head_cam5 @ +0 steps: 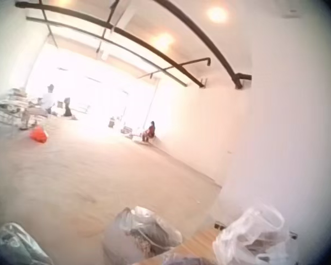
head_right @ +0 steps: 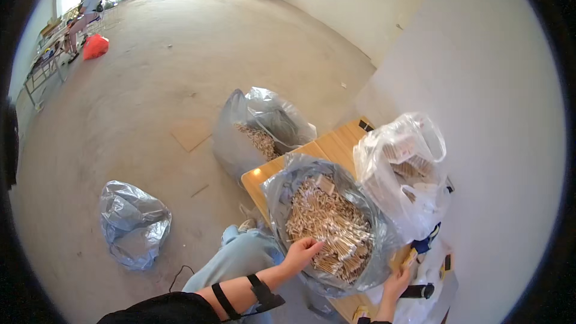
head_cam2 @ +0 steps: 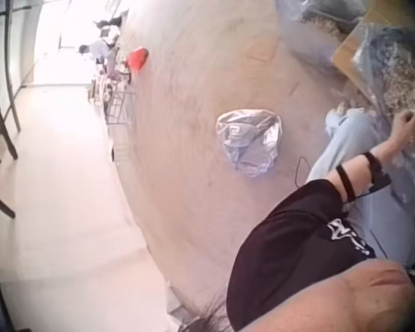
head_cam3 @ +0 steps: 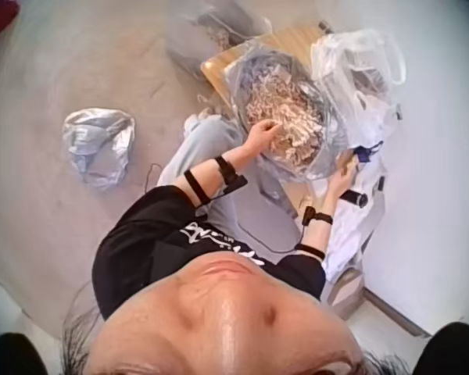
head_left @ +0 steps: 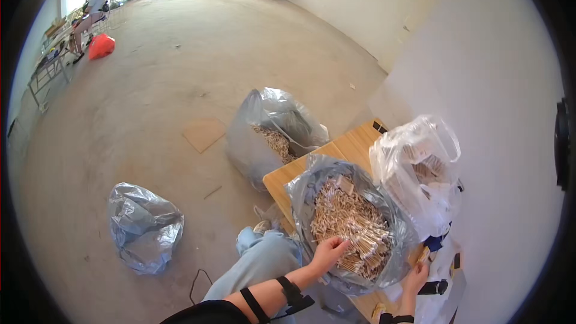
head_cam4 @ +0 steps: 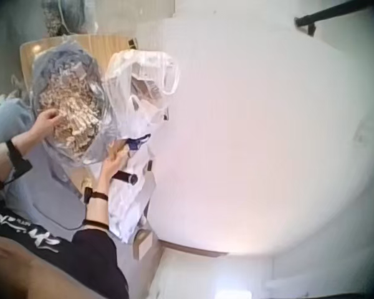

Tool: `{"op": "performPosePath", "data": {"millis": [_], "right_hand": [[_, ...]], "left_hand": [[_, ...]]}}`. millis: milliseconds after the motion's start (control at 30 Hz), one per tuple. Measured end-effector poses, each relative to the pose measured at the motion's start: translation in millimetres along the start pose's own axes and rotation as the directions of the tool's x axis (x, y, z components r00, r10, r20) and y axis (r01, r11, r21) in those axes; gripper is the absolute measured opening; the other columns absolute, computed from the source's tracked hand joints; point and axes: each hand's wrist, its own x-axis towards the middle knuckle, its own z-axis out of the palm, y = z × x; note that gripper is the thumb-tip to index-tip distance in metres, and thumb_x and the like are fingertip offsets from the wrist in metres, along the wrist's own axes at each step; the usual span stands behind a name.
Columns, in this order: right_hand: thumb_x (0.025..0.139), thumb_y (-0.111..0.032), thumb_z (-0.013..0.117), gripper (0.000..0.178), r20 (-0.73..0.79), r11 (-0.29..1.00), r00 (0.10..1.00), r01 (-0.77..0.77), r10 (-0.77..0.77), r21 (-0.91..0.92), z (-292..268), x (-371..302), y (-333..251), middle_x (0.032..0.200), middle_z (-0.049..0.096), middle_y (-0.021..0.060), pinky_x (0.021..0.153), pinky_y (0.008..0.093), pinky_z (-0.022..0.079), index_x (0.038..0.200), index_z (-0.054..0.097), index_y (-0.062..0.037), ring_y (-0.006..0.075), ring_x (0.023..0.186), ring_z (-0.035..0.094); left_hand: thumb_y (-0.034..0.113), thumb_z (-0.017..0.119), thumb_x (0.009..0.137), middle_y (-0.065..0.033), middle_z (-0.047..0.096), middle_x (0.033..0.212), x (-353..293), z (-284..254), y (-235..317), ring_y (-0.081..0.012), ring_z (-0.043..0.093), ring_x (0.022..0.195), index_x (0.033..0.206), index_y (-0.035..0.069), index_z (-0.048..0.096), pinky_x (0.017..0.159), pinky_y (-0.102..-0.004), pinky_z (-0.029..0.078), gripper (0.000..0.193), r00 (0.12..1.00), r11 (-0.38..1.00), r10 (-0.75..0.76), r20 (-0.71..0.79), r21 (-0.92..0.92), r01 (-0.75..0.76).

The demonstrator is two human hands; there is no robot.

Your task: Packaging bunches of cotton swabs into small plastic bags.

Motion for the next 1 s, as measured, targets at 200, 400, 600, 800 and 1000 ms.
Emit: {"op": "performPosePath", "data": {"millis": [200, 400, 600, 800, 1000], "right_hand": [[0.08, -0.009, 0.057, 0.025, 0.277, 0.723, 0.668, 0.635, -0.691, 0.274, 19, -23, -209, 0.104, 0.06, 0.0173, 0.088, 0.0389, 0.044, 0.104, 0.059, -0.0021, 0.0338, 0.1, 0.057], [0.077, -0.009, 0.056, 0.027, 0.473, 0.531, 0.385, 0.817, -0.792, 0.224, 163, 30, -265, 0.128, 0.046, 0.0245, 0.1, 0.04, 0.038, 0.102, 0.064, -0.0039, 0.0367, 0.118, 0.046], [0.07, -0.003, 0.053, 0.036, 0.695, 0.581, 0.441, 0.813, -0.568, -0.04, 217, 45, -268, 0.131, 0.043, 0.0233, 0.102, 0.0381, 0.036, 0.103, 0.066, -0.0096, 0.0373, 0.12, 0.045], [0.074, -0.006, 0.06, 0.023, 0.453, 0.679, 0.544, 0.702, -0.706, 0.214, 205, 39, -256, 0.11, 0.059, 0.0141, 0.086, 0.0381, 0.046, 0.097, 0.062, -0.0046, 0.0306, 0.103, 0.057], [0.075, -0.003, 0.061, 0.021, 0.237, 0.772, 0.74, 0.563, -0.629, 0.294, 151, 17, -246, 0.093, 0.06, 0.0156, 0.076, 0.041, 0.047, 0.095, 0.056, -0.0063, 0.036, 0.087, 0.058]], "left_hand": [[0.024, 0.062, 0.088, 0.0063, 0.05, 0.064, 8, -14, 1, -0.0031, 0.041, 0.059, 0.078, 0.006, 0.06, 0.052, -0.021, 0.032, 0.021, 0.994, 0.986, -0.039, -0.098, -0.166, 0.022], [0.022, 0.061, 0.09, 0.0073, 0.045, 0.06, 19, -34, 35, -0.0018, 0.036, 0.053, 0.072, 0.008, 0.054, 0.046, -0.0202, 0.027, 0.023, 0.977, 0.931, -0.099, -0.19, -0.363, 0.024], [0.023, 0.06, 0.091, 0.0079, 0.044, 0.061, 26, -36, 37, -0.0013, 0.034, 0.053, 0.073, 0.008, 0.054, 0.046, -0.0197, 0.025, 0.024, 0.978, 0.904, -0.111, -0.175, -0.428, 0.026], [0.023, 0.06, 0.091, 0.0074, 0.046, 0.063, 24, -38, 39, -0.0017, 0.036, 0.054, 0.076, 0.009, 0.054, 0.047, -0.0189, 0.027, 0.021, 0.981, 0.914, -0.113, -0.156, -0.403, 0.042], [0.024, 0.06, 0.091, 0.0062, 0.046, 0.061, 23, -37, 24, -0.0024, 0.036, 0.054, 0.075, 0.007, 0.055, 0.048, -0.0202, 0.029, 0.023, 0.989, 0.948, -0.067, -0.129, -0.318, 0.023]]}}
